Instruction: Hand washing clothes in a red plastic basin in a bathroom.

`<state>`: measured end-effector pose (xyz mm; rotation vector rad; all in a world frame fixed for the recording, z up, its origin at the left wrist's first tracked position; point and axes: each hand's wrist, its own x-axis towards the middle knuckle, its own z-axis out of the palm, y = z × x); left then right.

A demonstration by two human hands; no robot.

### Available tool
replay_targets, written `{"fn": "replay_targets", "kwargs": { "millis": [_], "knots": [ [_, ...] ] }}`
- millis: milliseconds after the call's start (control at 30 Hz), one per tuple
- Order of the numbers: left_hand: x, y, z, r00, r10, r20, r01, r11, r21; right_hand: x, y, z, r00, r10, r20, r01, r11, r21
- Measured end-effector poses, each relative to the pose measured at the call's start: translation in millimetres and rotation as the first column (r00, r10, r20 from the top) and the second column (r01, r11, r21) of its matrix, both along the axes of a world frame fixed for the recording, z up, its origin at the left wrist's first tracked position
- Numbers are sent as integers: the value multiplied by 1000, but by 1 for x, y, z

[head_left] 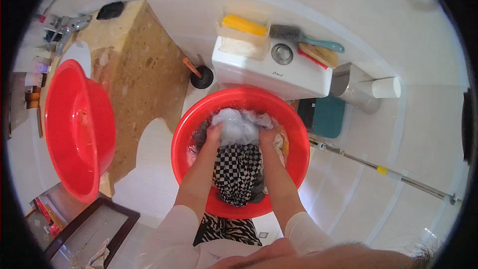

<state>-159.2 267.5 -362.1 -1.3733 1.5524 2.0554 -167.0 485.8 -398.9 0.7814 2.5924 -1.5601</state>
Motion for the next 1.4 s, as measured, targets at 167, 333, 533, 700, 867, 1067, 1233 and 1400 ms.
{"fn": "replay_targets", "kwargs": {
  "millis": [167,333,533,700,867,1067,1233,1400],
  "knots": [
    [42,-28,94,976,148,-163,-18,791,612,27,5,116,931,-203,305,336,803,-492],
    [50,17,238,954,241,-180,-26,663,748,53,54,195,967,-187,170,253,741,-622],
    [66,58,306,967,176,-186,43,604,796,81,45,226,987,22,162,82,790,-607],
    [80,91,306,976,-10,-217,176,624,761,104,-1,268,989,105,104,-2,715,-699],
    [84,92,323,982,38,-185,107,696,710,115,-14,302,979,24,204,198,154,-968],
    [78,51,311,932,-204,-300,310,877,366,104,14,303,991,127,-33,-58,203,-977],
    [73,36,308,871,-415,-262,465,868,171,96,16,315,937,58,345,342,48,-938],
    [58,28,318,956,-234,-175,261,954,150,91,30,311,943,243,229,147,312,-939]
  ]
}}
